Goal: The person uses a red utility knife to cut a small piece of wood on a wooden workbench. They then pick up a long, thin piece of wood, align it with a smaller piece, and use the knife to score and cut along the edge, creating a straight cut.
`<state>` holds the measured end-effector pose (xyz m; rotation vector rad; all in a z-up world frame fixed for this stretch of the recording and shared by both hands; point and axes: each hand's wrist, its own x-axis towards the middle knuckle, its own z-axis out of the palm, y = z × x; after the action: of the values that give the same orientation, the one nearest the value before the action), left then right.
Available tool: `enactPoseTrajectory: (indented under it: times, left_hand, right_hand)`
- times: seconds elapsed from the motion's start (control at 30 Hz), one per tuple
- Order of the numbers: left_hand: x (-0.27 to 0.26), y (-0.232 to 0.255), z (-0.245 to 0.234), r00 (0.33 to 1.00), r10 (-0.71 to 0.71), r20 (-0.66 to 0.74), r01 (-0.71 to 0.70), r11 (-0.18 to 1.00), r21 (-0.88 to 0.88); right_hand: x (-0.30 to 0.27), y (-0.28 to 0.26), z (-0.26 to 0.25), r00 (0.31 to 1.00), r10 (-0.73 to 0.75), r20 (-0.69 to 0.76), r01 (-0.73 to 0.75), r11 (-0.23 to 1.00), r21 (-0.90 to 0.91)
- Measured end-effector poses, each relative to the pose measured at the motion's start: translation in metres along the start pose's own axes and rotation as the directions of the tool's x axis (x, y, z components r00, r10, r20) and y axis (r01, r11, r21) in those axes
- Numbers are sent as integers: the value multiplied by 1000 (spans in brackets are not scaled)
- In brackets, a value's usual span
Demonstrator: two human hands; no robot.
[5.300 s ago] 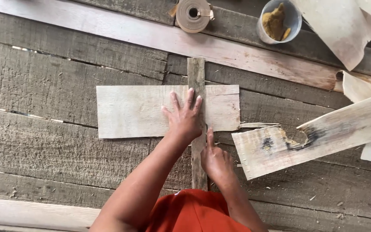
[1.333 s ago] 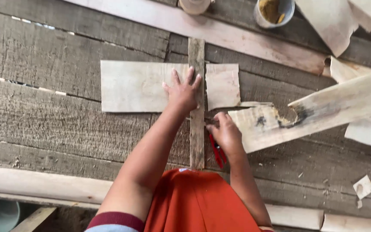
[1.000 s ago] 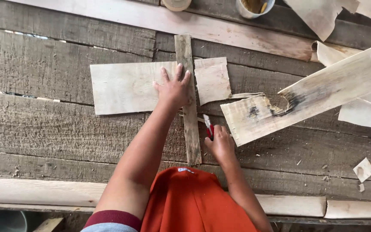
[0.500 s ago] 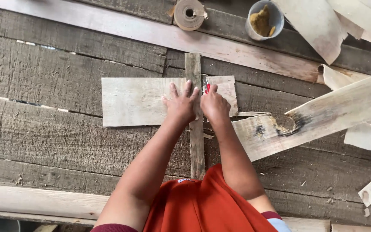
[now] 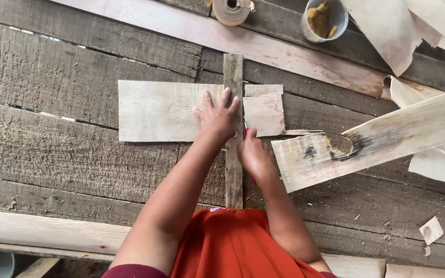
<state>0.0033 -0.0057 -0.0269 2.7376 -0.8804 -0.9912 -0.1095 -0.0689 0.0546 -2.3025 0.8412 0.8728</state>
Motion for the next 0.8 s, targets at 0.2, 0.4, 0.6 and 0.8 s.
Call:
enactPoseTrajectory:
  times: [0.2, 0.4, 0.6, 0.8]
  left_hand:
    - [-8, 1, -5, 1000, 3, -20, -4, 1000, -21]
    - [-12, 2, -8, 1000, 19, -2, -19, 1000, -16]
    - [-13, 4, -11, 1000, 12, 9, -12, 1000, -7]
    - [-16, 5, -16, 1000, 11, 11, -11, 1000, -6]
  right_hand:
    - [-45, 7, 23, 1000, 18, 25, -17, 998, -53]
    - [-38, 34, 19, 997, 42, 71, -38, 998, -55]
    - [-31, 35, 24, 989, 95, 114, -67, 972, -226]
    - [-42, 25, -3, 988, 86, 130, -70, 990, -124]
